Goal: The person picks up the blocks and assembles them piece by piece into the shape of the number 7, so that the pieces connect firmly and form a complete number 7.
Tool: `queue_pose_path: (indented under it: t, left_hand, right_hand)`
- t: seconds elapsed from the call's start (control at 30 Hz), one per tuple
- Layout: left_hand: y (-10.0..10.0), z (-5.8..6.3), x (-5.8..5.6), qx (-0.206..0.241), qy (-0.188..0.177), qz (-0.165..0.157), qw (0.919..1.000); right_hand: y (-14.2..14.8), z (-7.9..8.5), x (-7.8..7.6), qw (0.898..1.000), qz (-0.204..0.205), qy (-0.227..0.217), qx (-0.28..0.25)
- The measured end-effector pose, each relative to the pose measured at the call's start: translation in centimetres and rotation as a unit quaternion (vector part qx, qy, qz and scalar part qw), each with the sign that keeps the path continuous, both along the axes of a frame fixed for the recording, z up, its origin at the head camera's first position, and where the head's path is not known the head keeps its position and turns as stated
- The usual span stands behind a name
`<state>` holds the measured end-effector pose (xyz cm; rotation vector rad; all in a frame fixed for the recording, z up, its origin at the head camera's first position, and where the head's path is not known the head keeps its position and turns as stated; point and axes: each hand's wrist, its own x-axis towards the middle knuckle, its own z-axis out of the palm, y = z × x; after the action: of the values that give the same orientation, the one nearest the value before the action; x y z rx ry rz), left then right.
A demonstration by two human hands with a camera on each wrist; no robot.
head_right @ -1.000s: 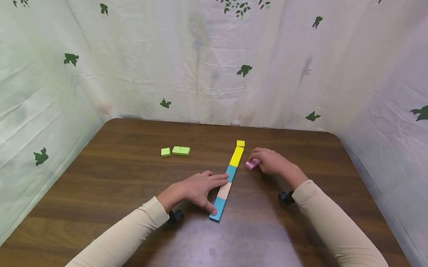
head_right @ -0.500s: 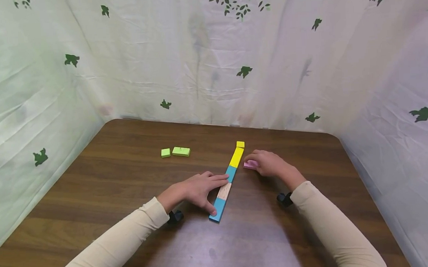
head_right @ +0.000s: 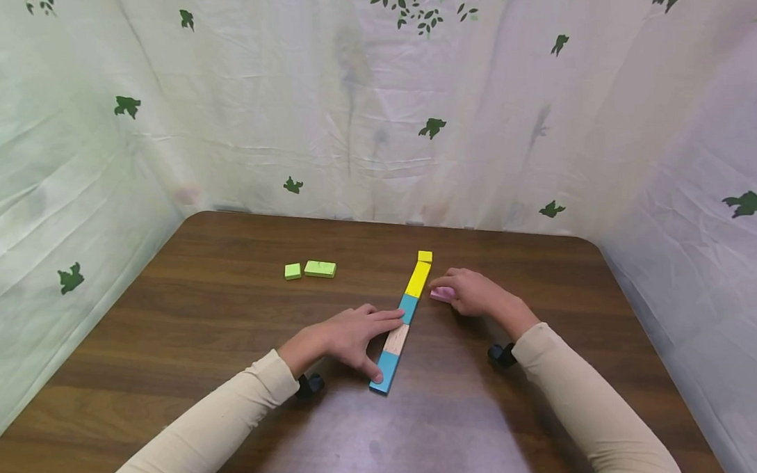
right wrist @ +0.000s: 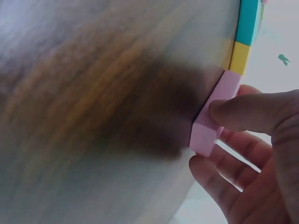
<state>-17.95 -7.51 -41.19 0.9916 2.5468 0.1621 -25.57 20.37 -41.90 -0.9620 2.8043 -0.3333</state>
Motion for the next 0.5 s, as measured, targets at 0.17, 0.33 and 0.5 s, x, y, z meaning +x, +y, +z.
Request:
queue_pose_path:
  t: [0.17, 0.33, 0.5]
  left_hand:
    - [0.02, 0.02, 0.05, 0.001, -0.001, 0.002, 1.0]
    - [0.06, 0.0, 0.03, 0.0, -0.001, 0.003, 1.0]
    - [0.07, 0.03, -0.01, -0.001, 0.001, 0.001, 1.0]
  right_hand:
    - [-0.17, 0.08, 0.0, 1.0, -0.004, -0.013, -0.003]
    - [-0.29, 0.27, 0.1, 1.0, -0.009, -0.013, 0.001]
    - [-0.32, 0.3, 0.08, 1.0, -0.012, -0.014, 0.003]
